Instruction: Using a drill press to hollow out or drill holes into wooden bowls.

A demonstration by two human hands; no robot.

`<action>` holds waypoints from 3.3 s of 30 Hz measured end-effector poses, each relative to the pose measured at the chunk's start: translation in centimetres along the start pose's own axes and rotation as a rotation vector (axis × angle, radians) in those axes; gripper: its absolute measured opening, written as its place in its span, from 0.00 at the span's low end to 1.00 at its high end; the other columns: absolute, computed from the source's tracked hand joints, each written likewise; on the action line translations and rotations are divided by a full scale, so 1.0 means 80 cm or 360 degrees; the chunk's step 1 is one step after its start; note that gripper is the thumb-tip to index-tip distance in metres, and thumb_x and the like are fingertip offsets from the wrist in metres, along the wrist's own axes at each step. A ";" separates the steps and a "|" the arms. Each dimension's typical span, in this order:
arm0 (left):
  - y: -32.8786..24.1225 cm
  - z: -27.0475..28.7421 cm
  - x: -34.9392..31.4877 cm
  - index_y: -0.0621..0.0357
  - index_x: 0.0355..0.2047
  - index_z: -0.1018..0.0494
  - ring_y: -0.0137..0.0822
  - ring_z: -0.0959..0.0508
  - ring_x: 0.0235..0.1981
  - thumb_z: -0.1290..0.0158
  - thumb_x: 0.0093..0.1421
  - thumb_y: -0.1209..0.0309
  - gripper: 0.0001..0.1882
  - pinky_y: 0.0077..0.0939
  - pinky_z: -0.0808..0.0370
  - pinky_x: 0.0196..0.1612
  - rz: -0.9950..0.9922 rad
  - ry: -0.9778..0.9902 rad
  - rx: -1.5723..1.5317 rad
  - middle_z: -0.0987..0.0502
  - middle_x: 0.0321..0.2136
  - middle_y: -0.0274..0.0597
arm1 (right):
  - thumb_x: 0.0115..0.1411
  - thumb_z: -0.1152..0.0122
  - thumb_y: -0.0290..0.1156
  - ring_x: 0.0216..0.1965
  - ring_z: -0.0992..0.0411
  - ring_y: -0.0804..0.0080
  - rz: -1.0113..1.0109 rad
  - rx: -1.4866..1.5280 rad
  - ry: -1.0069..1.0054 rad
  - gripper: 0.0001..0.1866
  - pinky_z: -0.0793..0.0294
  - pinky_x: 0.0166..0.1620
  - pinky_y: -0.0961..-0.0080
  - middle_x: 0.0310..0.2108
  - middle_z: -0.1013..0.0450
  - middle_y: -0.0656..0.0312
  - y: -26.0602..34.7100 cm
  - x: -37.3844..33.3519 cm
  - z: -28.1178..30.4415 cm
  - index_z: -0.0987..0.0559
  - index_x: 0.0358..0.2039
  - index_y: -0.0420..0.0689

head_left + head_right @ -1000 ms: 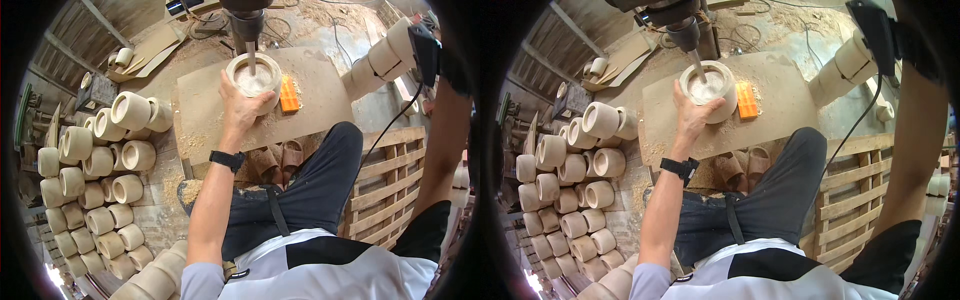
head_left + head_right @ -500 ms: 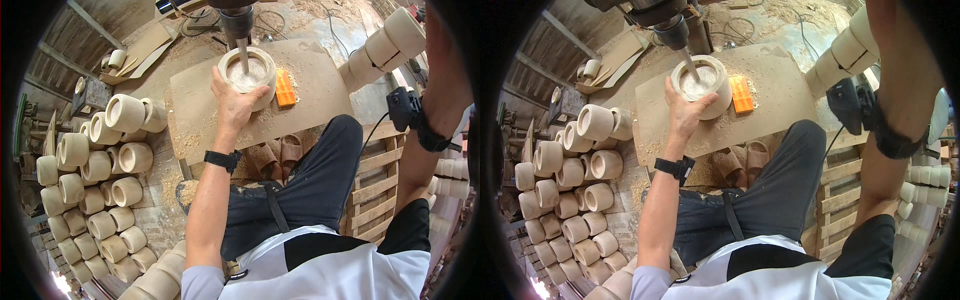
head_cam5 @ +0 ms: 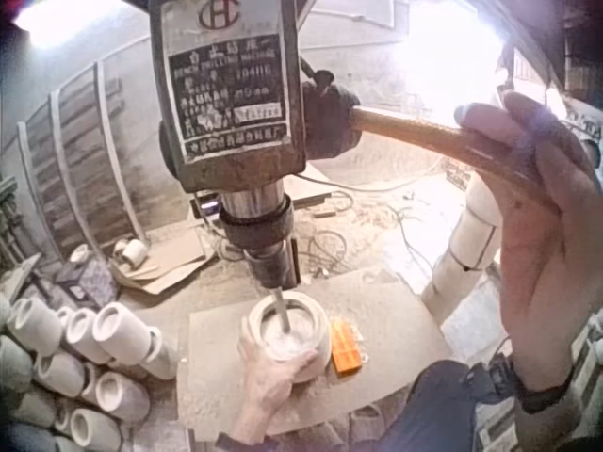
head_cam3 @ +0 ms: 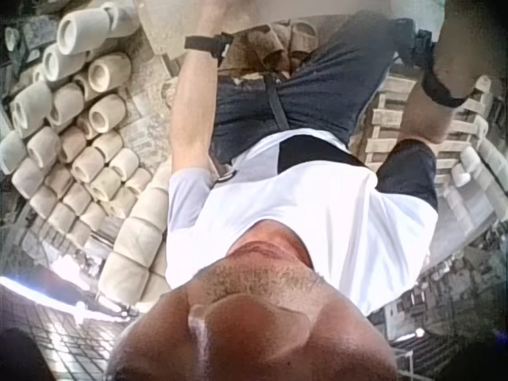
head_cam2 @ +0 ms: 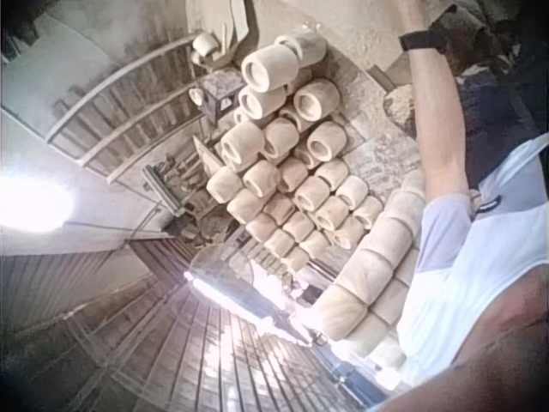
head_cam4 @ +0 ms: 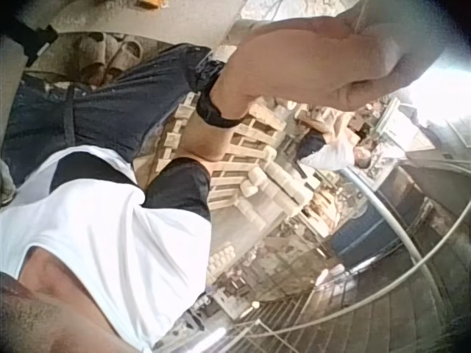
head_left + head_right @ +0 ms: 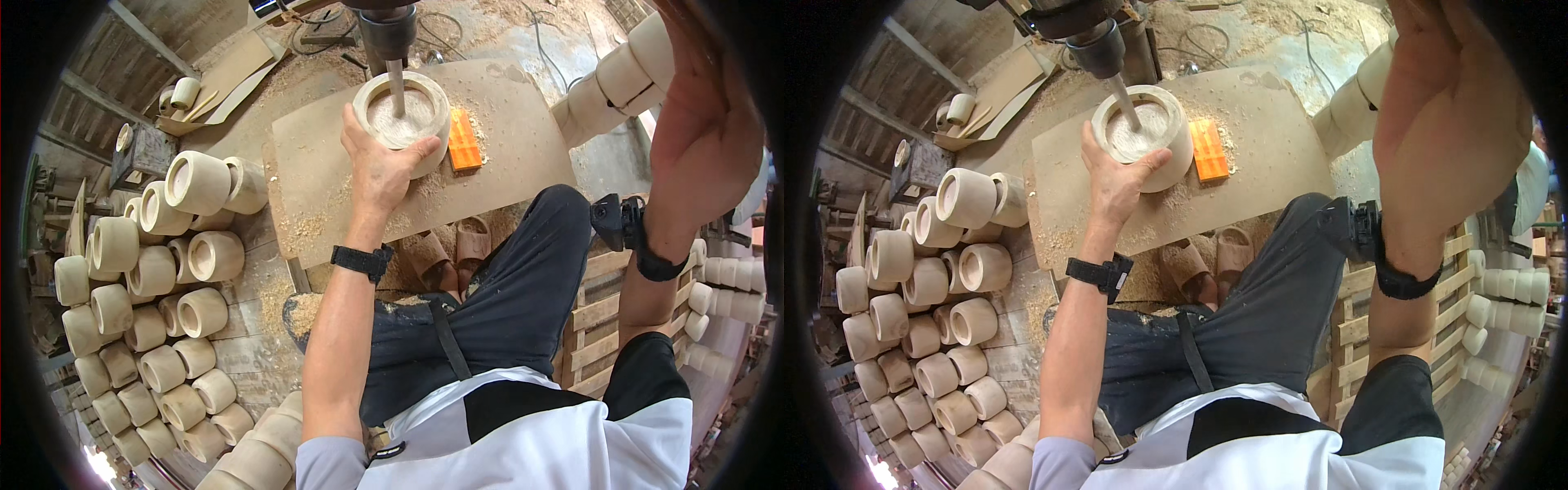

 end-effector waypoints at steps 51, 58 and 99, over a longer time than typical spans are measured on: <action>-0.003 0.000 -0.005 0.64 0.65 0.62 0.56 0.44 0.62 0.29 0.43 0.53 0.63 0.47 0.39 0.63 -0.0042 -0.0106 0.0064 0.46 0.58 0.62 | 0.73 0.65 0.42 0.38 0.21 0.63 -0.1203 -0.0057 0.0148 0.25 0.21 0.32 0.75 0.43 0.27 0.50 0.011 -0.125 0.039 0.37 0.62 0.37; -0.002 0.001 -0.007 0.66 0.65 0.62 0.57 0.44 0.63 0.29 0.44 0.54 0.63 0.45 0.38 0.63 0.0052 -0.0090 0.0095 0.48 0.59 0.64 | 0.72 0.59 0.41 0.34 0.21 0.71 -0.1461 -0.0134 0.0431 0.22 0.23 0.27 0.82 0.35 0.26 0.59 -0.012 -0.132 0.037 0.31 0.57 0.37; -0.024 0.012 -0.007 0.66 0.64 0.60 0.57 0.43 0.61 0.29 0.43 0.62 0.60 0.46 0.41 0.63 -0.0124 -0.0034 0.0054 0.45 0.58 0.63 | 0.66 0.45 0.36 0.15 0.30 0.76 -0.1320 -0.1060 0.1025 0.12 0.32 0.19 0.76 0.15 0.31 0.67 -0.217 -0.079 -0.002 0.25 0.36 0.39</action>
Point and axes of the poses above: each hand's wrist, its own x-axis towards the middle knuckle, its own z-axis out of the back of the hand, y = z × x, the point moved 5 cm from there along x, towards the middle knuckle
